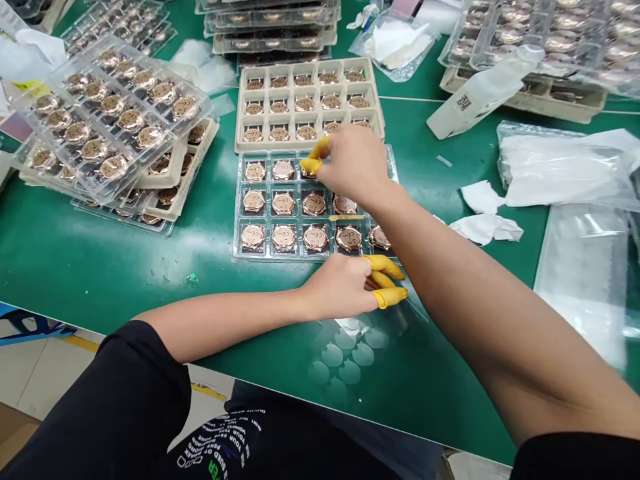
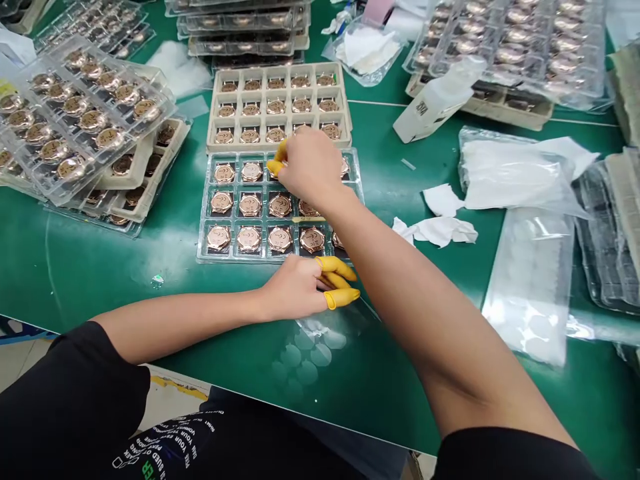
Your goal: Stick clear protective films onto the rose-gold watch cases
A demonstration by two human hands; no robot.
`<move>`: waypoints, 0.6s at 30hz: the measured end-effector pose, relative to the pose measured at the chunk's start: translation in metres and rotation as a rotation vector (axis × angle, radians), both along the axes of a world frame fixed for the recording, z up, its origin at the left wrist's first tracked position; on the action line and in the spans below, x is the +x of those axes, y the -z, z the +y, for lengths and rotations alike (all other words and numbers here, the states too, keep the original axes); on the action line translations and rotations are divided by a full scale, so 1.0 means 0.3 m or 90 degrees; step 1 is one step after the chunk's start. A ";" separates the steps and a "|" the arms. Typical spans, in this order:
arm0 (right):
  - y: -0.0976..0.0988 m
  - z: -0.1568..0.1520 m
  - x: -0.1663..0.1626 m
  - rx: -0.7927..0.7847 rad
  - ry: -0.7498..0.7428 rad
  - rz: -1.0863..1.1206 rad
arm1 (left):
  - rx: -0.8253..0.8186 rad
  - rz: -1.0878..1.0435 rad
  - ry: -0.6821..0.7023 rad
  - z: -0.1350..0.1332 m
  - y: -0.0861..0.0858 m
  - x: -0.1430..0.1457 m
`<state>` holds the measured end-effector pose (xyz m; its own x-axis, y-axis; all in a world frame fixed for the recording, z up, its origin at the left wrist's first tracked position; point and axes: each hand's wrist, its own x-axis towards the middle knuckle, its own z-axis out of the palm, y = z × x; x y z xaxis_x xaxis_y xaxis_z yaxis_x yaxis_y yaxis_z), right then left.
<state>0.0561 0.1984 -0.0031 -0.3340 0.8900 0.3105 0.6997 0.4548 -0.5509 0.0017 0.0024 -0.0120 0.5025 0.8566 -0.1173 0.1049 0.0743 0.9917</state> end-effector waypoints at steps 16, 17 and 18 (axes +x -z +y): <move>-0.039 -0.051 -0.409 -0.151 -0.062 -0.025 | 0.160 0.099 -0.045 0.012 -0.037 -0.037; -0.056 -0.055 -0.405 -0.166 -0.052 -0.049 | 0.154 0.103 -0.050 0.011 -0.039 -0.037; -0.075 -0.059 -0.403 -0.185 -0.042 -0.075 | 0.145 0.103 -0.056 0.011 -0.040 -0.037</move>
